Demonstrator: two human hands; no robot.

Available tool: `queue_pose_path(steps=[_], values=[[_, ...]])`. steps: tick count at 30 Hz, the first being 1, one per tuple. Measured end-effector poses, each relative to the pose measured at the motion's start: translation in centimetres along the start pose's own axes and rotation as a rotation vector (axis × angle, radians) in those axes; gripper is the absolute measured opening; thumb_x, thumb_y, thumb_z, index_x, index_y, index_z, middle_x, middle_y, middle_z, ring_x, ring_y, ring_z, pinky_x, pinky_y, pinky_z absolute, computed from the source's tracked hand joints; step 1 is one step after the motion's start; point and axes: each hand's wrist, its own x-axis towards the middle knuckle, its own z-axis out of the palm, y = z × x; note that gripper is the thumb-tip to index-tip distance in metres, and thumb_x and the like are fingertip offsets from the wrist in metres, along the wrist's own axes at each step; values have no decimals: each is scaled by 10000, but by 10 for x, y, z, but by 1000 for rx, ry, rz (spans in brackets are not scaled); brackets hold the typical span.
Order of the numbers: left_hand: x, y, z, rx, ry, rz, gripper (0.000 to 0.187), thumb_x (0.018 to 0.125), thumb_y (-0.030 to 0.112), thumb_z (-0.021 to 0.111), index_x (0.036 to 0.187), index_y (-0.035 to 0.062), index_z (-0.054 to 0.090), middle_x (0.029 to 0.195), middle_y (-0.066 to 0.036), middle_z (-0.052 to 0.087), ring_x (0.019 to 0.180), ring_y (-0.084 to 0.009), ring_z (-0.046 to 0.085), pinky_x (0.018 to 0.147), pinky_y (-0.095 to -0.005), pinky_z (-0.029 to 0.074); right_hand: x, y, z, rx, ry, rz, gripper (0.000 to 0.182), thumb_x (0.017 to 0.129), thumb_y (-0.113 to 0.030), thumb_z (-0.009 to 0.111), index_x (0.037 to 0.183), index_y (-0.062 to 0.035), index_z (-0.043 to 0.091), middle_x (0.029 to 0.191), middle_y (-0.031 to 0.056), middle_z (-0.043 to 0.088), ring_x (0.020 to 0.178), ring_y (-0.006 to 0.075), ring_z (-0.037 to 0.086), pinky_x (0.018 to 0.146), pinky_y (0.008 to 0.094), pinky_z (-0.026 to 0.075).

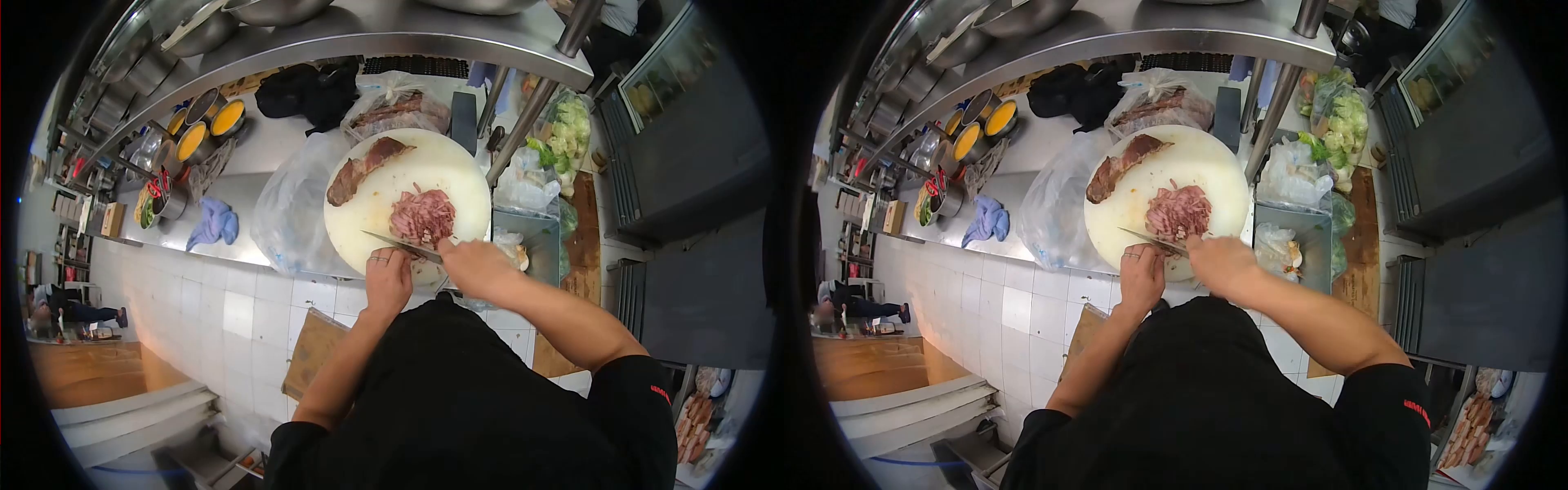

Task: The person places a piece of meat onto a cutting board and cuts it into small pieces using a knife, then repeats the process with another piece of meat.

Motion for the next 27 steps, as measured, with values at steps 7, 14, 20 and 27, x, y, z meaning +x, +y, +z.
queue_pose_path(steps=[7,14,20,27], values=[[-5,-5,4,-6,49,33,115,902,5,722,993,58,676,999,-133,682,976,-360,640,877,-464,501,-7,-11,-5,37,-25,16,268,979,-121,595,1209,2,658,1052,218,793,969,401,792,857,533,618],[-2,-4,-9,8,-80,-22,630,804,325,906,1288,38,623,1353,-231,606,1284,-447,553,1080,-556,448,6,31,-33,209,-52,45,406,1079,-370,609,1276,-17,642,1168,255,759,1140,450,723,977,541,566],[34,-9,3,244,-315,-6,1656,555,887,842,1704,-65,125,1733,-381,156,1631,-555,105,1276,-724,132,11,88,7,-7,299,307,313,1040,-251,625,1220,5,637,971,228,786,898,419,782,782,529,621],[80,-31,11,126,-300,-3,1682,570,878,848,1667,-151,96,1736,-410,107,1637,-551,87,1315,-650,125,21,14,77,-255,421,230,292,959,-182,651,1179,5,604,834,173,777,747,326,800,611,444,625]])
